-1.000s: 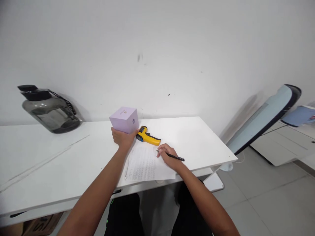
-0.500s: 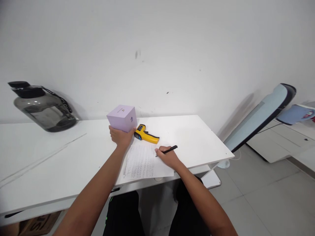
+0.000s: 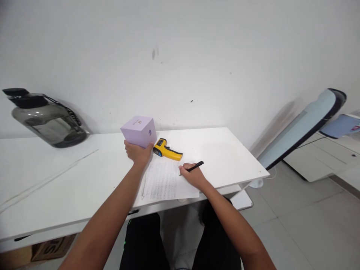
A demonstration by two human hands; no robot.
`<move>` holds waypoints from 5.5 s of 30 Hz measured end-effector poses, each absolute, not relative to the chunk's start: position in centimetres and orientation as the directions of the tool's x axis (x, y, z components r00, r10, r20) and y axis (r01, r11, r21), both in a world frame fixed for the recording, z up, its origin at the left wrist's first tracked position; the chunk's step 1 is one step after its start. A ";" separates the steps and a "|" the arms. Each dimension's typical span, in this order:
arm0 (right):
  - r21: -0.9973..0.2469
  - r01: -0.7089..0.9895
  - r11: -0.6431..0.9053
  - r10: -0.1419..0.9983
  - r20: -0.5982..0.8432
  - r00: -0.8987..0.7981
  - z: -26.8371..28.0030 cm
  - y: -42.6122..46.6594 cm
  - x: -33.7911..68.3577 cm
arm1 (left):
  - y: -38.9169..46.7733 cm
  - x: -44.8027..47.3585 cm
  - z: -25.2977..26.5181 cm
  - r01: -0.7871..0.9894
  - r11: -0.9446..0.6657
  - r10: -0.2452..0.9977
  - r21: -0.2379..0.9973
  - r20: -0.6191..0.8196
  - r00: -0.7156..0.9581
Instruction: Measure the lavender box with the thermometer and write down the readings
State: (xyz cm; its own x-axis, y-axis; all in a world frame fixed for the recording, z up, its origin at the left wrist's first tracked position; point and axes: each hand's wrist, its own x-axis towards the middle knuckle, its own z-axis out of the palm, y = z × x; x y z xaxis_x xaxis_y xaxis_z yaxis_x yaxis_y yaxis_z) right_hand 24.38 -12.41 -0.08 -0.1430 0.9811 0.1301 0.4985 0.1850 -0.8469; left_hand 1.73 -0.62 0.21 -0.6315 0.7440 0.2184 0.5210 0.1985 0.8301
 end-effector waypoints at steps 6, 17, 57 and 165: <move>-0.865 0.474 0.163 0.981 0.091 -0.170 -0.2 -12.2 24.4 | -0.3 1.7 -0.1 0.528 0.190 0.728 0.828 0.242 -0.641; -0.887 0.440 0.140 0.989 0.104 -0.105 0.0 -12.3 24.3 | -0.1 1.4 -0.5 0.537 0.174 0.731 0.826 0.257 -0.632; -0.699 0.713 -0.054 0.949 0.187 0.255 0.8 0.5 24.2 | -1.1 1.2 0.5 0.576 0.260 0.735 0.775 0.228 -0.638; -0.975 -0.221 0.014 0.994 -0.011 0.113 -2.4 4.2 23.0 | -5.4 3.2 2.7 0.792 -0.072 0.921 0.606 0.346 -0.181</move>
State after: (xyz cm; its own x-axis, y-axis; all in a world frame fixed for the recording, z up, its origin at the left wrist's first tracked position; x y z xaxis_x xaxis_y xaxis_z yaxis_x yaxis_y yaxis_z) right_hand 22.96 4.17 -2.38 0.1126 0.9936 -0.0110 -0.2214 0.0143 -0.9751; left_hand 3.15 -5.35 2.66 -0.1813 0.9206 0.3459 0.7920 -0.0718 0.6062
